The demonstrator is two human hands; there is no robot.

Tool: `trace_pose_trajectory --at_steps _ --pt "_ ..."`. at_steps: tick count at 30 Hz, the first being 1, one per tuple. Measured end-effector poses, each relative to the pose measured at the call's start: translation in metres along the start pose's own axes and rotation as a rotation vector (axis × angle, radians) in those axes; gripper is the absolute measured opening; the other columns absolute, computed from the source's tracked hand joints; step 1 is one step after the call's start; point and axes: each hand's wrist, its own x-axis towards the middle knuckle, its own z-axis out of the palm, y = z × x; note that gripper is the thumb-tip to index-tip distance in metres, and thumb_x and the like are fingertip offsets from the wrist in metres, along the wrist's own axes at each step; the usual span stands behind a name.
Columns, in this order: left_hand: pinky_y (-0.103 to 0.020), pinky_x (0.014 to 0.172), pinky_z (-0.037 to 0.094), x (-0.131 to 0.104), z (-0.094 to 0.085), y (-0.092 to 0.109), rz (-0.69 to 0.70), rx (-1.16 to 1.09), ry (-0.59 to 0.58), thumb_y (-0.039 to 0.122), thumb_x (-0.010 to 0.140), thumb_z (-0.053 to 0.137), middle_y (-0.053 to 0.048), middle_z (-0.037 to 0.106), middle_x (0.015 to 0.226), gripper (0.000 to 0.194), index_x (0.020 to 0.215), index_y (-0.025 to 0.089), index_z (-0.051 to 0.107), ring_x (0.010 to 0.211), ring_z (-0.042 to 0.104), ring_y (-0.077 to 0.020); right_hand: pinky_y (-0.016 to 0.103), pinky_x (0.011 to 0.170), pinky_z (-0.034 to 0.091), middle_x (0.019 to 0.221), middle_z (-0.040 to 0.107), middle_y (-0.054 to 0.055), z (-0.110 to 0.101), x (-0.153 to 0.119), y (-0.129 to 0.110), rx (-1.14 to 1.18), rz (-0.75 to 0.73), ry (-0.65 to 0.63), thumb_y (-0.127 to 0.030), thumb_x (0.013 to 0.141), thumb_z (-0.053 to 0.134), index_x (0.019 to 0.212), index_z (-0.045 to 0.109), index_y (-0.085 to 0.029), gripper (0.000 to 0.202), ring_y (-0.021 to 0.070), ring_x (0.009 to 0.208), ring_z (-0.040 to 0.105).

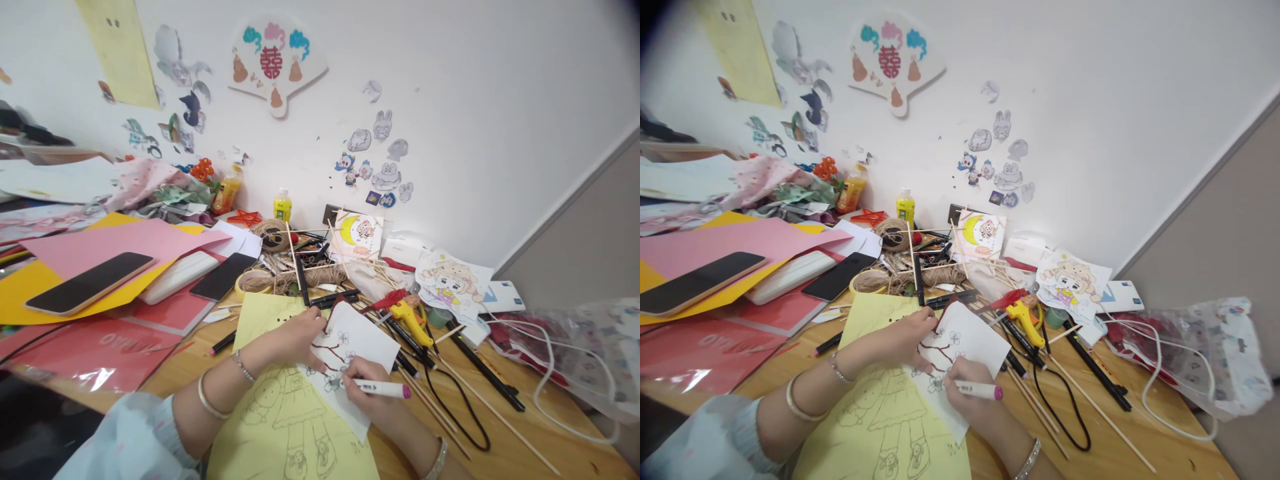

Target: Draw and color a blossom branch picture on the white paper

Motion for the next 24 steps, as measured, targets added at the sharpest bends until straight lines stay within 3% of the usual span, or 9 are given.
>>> trace_pose_trajectory --at_steps 6,12,24 --pt "-0.031 0.074 0.043 -0.0009 -0.0015 0.0012 0.001 0.015 0.003 0.053 0.059 0.070 -0.008 0.047 0.102 0.054 0.094 0.018 0.051 0.091 0.050 -0.0251 0.024 0.053 0.037 0.061 0.055 -0.001 0.0033 -0.0009 0.0017 -0.044 -0.052 0.023 -0.021 0.077 0.048 0.063 0.051 -0.020 0.014 0.0145 0.058 0.052" --pt "-0.032 0.077 0.044 -0.0011 -0.0012 0.0004 -0.008 0.005 -0.018 0.052 0.059 0.070 -0.009 0.046 0.106 0.055 0.096 0.017 0.051 0.092 0.050 -0.0253 0.025 0.056 0.038 0.062 0.056 -0.001 0.0046 -0.0040 0.0057 -0.158 -0.222 0.024 -0.013 0.070 0.051 0.069 0.053 -0.020 0.007 0.0157 0.059 0.053" --pt "-0.031 0.078 0.044 -0.0009 -0.0005 0.0004 -0.001 0.028 -0.019 0.052 0.060 0.071 -0.009 0.046 0.107 0.054 0.096 0.018 0.050 0.092 0.050 -0.0245 0.027 0.056 0.037 0.065 0.053 0.000 0.0048 -0.0026 0.0009 -0.196 -0.338 0.023 -0.007 0.057 0.045 0.071 0.048 -0.022 0.021 0.0177 0.060 0.051"
